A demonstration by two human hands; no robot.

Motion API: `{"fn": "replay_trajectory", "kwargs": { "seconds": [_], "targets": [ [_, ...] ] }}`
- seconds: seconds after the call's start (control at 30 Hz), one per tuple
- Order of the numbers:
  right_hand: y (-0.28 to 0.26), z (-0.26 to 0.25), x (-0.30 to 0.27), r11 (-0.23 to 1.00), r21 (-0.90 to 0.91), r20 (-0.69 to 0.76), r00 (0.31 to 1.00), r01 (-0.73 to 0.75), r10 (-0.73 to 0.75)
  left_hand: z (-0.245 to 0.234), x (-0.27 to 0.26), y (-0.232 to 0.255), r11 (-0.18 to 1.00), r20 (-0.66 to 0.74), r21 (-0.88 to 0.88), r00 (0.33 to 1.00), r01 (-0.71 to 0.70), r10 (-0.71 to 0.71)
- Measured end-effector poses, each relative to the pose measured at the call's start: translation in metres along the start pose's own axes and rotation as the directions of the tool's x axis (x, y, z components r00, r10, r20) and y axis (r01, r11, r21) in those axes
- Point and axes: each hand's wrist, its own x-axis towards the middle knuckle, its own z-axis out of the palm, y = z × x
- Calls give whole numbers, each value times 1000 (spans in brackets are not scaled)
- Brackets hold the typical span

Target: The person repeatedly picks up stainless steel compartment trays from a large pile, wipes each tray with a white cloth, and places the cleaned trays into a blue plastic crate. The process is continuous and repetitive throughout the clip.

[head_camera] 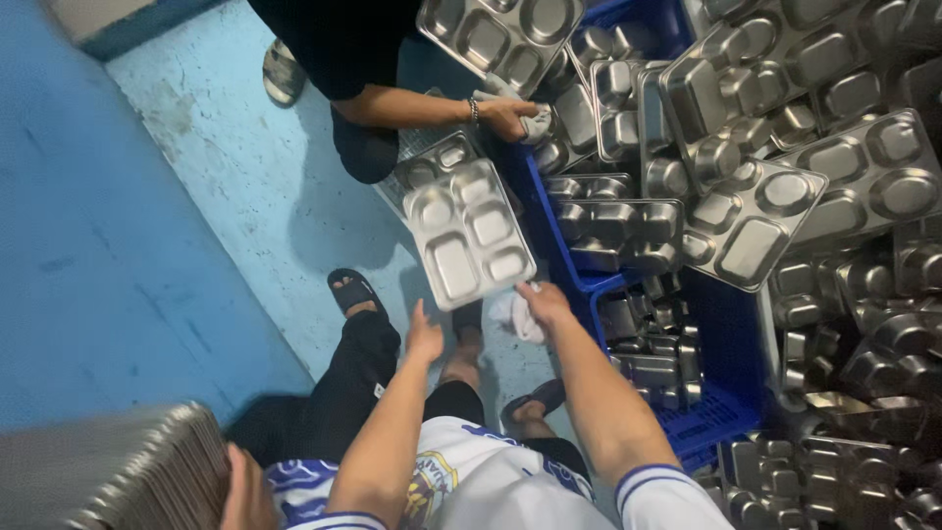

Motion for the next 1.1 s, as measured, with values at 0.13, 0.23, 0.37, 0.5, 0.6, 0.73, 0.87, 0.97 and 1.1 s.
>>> {"fn": "replay_trajectory", "kwargs": {
  "seconds": [0.13,0.23,0.37,0.5,0.6,0.73,0.87,0.97,1.1],
  "targets": [
    [-2,-27,18,959,-268,-77,990,90,-115,15,3,11,954,37,272,989,125,-141],
    [23,-34,3,973,-223,-51,996,66,-79,37,-6,12,964,66,264,998,-8,-10],
    [39,-40,-28,982,180,-12,998,58,-56,67,1,34,997,257,77,966,-22,1],
    [65,-67,-66,632,771,118,956,83,-270,101,4,79,954,497,-247,823,-171,276],
    [96,-103,-94,318,944,70,880,94,-470,120,-12,124,951,608,-290,747,-108,270],
    [160,-141,-128,162,967,-86,854,194,-513,171,-51,179,976,629,-205,774,72,75],
    [249,-143,-147,143,901,-323,852,410,-412,247,-85,168,977,744,9,651,212,-148],
    [314,-129,-149,230,842,-431,864,488,-259,316,-102,134,986,769,-162,631,40,101],
    [411,-123,-148,226,769,-581,802,598,-140,383,-118,101,961,639,-14,737,-277,222]
  ]
}}
